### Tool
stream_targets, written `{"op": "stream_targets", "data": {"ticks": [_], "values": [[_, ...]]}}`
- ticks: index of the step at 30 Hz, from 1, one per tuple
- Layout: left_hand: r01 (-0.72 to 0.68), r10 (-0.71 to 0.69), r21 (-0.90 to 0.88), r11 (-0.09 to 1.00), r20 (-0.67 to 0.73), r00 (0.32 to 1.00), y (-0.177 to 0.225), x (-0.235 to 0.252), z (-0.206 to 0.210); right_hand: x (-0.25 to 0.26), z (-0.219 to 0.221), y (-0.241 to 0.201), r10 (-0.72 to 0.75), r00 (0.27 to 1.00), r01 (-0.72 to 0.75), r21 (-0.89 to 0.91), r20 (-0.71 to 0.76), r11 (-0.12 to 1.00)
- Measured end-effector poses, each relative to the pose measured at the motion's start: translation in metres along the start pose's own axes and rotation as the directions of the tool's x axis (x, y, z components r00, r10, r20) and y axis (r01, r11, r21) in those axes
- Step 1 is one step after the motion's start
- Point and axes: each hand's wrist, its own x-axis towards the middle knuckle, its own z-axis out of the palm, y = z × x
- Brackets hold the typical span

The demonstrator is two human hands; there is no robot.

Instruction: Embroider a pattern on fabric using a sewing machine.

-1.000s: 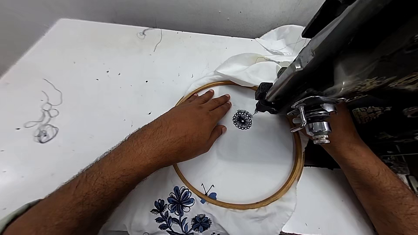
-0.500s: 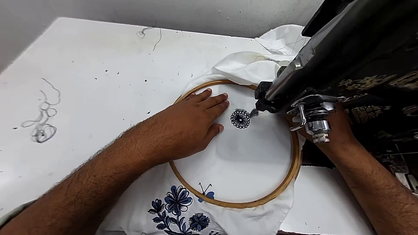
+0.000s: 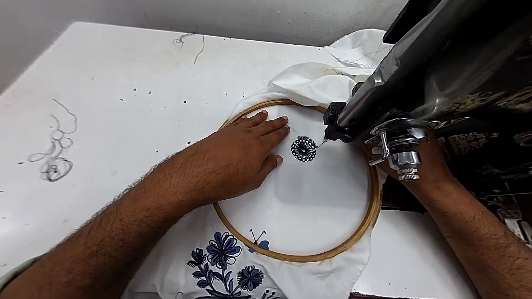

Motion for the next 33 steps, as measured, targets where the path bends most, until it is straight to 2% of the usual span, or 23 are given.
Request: {"op": "stream_targets", "data": {"ticks": [3, 6, 10, 16, 20, 22, 26, 33], "values": [[-0.001, 0.001, -0.002, 1.000, -0.011, 1.000, 0.004, 0.003, 0.003, 0.000, -0.007, -0.005, 0.064, 0.998, -0.063, -0.008, 0.030, 0.998], [-0.008, 0.007, -0.008, 1.000, -0.017, 1.000, 0.001, 0.002, 0.003, -0.002, -0.005, -0.006, 0.035, 0.999, -0.034, -0.045, 0.009, 0.998], [-0.008, 0.008, -0.004, 1.000, -0.012, 1.000, -0.002, 0.001, 0.000, -0.001, -0.002, -0.002, -0.006, 1.000, 0.006, 0.027, 0.009, 1.000], [-0.004, 0.004, -0.010, 1.000, -0.029, 1.000, 0.001, 0.004, 0.005, 0.000, -0.007, -0.005, 0.069, 0.997, -0.069, 0.006, 0.022, 0.998], [-0.013, 0.013, -0.016, 1.000, -0.008, 1.000, -0.004, 0.002, 0.000, 0.000, 0.001, -0.001, -0.033, 0.999, 0.034, 0.027, -0.026, 0.999], [-0.010, 0.010, -0.014, 1.000, -0.014, 1.000, -0.004, 0.002, 0.001, 0.001, 0.000, 0.001, -0.039, 0.999, 0.041, 0.056, -0.022, 0.998], [-0.010, 0.010, -0.009, 1.000, -0.049, 0.999, 0.000, 0.005, 0.006, -0.001, -0.008, -0.005, 0.053, 0.998, -0.053, 0.017, 0.020, 0.998], [-0.025, 0.024, -0.018, 1.000, -0.052, 0.998, -0.007, 0.004, 0.003, 0.001, 0.002, 0.003, -0.079, 0.996, 0.080, 0.053, -0.033, 0.995]]}}
